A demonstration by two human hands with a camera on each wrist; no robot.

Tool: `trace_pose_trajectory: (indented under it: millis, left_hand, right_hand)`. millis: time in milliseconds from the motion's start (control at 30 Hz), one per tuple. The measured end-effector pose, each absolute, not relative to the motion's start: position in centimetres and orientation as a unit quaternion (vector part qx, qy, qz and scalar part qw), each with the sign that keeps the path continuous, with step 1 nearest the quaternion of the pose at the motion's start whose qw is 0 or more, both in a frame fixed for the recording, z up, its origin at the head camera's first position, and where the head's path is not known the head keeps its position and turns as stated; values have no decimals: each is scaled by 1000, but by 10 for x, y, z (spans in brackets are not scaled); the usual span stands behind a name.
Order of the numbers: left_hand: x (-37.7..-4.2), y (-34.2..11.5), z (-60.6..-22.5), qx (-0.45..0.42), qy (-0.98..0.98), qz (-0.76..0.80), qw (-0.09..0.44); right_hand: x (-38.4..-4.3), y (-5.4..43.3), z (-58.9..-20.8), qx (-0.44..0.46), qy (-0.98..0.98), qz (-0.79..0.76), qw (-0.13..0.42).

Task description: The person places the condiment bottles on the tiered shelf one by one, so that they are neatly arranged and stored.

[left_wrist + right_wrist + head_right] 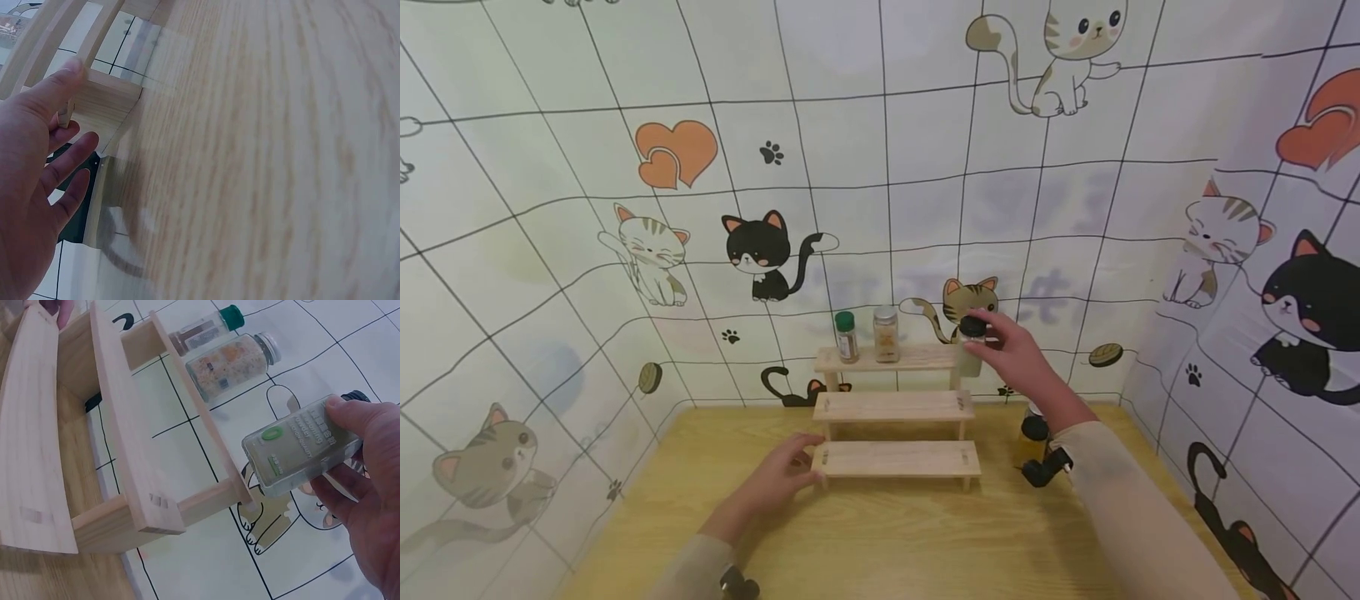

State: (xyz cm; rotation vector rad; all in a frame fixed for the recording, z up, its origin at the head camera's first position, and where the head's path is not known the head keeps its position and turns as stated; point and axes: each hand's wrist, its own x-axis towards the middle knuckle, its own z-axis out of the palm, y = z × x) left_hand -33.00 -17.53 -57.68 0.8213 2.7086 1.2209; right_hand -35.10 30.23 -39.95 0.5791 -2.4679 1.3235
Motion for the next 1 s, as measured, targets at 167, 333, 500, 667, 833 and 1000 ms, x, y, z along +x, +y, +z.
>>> trace_pose_trajectory:
  millis: [167,333,500,667,833,1000]
  left_hand:
    - [-331,-176,-577,266,879,395,30]
    - [-332,-176,-577,266,879,395,30]
    - [-332,-176,-577,267,878,395,32]
    - [-333,-177,-579,263,880,395,34]
    - [-333,-176,-579,257,881,396,40]
    - [-331,-175,-576,253,882,396,45]
  right_hand:
    - [-363,294,-392,206,-855,460,127]
    - [-375,285,-388,213,-849,470,115]
    - [-387,275,-390,215,-848,473,108]
    - [-396,265,-390,220,-845,477,99]
    - [-403,261,-392,215,-844,484,88]
    - [-407,256,-393,215,-852,470,89]
